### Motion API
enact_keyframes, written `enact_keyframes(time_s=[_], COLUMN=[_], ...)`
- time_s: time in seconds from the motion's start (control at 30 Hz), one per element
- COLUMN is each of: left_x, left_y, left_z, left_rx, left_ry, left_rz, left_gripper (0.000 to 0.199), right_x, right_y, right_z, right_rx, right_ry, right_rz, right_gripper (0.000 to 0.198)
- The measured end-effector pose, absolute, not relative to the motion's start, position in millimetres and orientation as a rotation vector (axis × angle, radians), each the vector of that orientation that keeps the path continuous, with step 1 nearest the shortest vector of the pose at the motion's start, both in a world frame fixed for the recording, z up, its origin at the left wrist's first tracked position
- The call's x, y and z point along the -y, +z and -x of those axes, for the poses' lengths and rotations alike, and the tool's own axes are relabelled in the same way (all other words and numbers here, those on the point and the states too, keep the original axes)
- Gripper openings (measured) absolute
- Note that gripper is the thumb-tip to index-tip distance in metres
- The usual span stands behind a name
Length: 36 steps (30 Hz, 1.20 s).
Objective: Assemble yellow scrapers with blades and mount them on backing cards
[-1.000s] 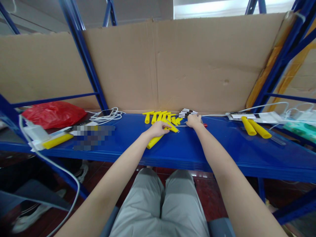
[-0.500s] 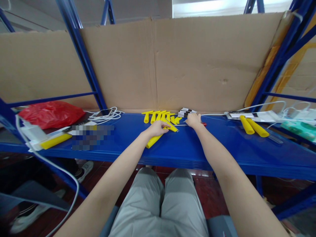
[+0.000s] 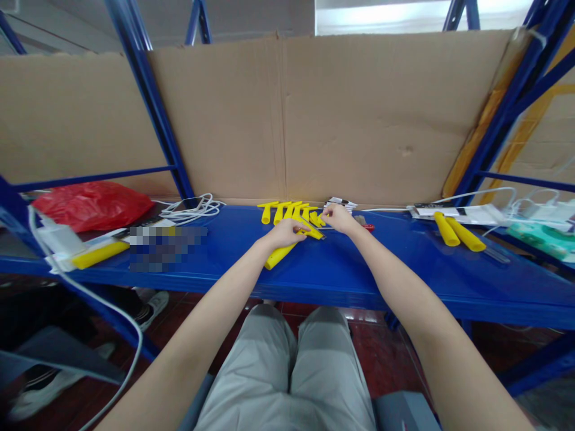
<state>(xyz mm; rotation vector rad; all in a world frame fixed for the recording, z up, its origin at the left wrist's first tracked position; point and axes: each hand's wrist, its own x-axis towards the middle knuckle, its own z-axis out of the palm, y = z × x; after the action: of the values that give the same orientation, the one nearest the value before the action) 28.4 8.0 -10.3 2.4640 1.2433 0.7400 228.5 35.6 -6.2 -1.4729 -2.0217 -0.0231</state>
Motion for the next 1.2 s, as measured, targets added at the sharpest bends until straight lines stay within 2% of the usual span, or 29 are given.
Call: enact_keyframes(time_s=[0.2,0.63,0.9,1.2], left_x=[-8.7,-7.8,-9.2,-7.6], left_y=[-9.2,-6.7,-7.6,-7.3], left_z=[-27.8,-27.9,-27.7,-28.0], left_rx=[-1.211,-1.21,-1.191,-1.167], left_ry=[0.796,0.767,0.777,0.756], left_rz=[-2.436,-2.483,-2.48,-2.455], left_gripper=[0.031,0.031,0.031,0.031], right_x=[-29.8,-21.7,-21.3,-13.7], right_y=[-8.5,-4.9,-2.7,-2.8], right_z=[-213.5,-213.3,-220.9,-226.4], right_rx=[2.191,2.392,2.457,2.495], right_ry=[0.014,-0.159,-0.135,-0.155], right_rz=[1.276,1.182,1.144,1.163], right_gripper=[0.012,0.013,0.017,0.031])
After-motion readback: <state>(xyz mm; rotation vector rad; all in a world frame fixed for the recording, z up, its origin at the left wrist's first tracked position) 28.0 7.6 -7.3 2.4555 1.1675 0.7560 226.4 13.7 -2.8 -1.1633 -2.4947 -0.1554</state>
